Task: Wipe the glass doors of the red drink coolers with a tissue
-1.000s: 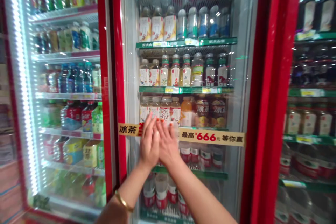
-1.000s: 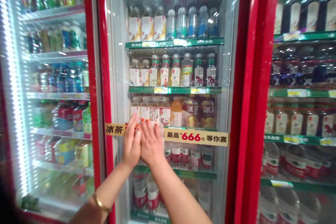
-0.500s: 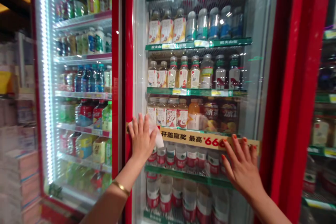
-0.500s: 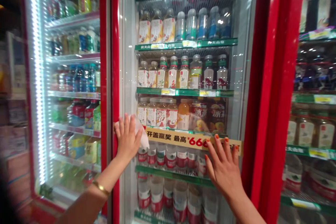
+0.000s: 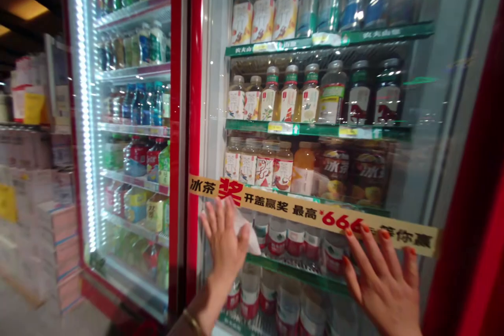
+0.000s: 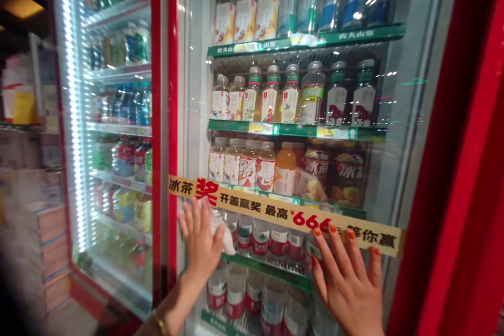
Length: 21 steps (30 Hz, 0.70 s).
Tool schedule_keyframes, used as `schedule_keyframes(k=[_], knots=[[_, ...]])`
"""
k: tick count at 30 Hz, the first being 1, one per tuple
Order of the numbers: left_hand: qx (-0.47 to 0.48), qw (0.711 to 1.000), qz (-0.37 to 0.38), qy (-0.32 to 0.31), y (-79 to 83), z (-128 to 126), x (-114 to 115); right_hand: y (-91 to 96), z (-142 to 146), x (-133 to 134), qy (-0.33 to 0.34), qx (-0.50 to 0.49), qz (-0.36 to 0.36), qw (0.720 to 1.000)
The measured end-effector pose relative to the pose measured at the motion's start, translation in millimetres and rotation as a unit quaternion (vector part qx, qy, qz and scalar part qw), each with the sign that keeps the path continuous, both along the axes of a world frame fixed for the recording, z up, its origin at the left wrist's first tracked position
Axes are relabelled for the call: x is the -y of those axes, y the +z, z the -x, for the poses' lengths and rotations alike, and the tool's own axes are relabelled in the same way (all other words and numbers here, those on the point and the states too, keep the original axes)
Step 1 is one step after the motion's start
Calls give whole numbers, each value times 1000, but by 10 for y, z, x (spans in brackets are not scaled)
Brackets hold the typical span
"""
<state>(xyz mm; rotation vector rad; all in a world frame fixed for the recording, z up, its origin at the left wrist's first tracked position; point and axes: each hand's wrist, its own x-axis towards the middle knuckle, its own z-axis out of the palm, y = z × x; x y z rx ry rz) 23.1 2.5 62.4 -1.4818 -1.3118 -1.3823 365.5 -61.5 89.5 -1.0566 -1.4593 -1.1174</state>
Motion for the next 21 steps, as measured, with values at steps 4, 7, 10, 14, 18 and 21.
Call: schedule_keyframes(k=[4, 7, 10, 14, 18, 21], knots=[[-232, 967, -62, -84, -489, -215, 121, -216, 19, 61, 22, -17, 2, 1000], [-186, 979, -62, -60, -663, 152, 100, -376, 9, 63, 15, -17, 6, 1000], [34, 999, -31, 3, -348, 306, 3, -406, 10, 62, 14, -34, 10, 999], [-5, 1000, 11, -21, -266, -94, -34, -494, 10, 83, 14, -31, 14, 999], [-233, 969, -37, -72, -791, -40, 89, -938, -25, 102, -4, -47, 21, 999], [-149, 986, -44, -53, -674, 308, 100, -1227, -67, 93, -34, -13, 14, 999]])
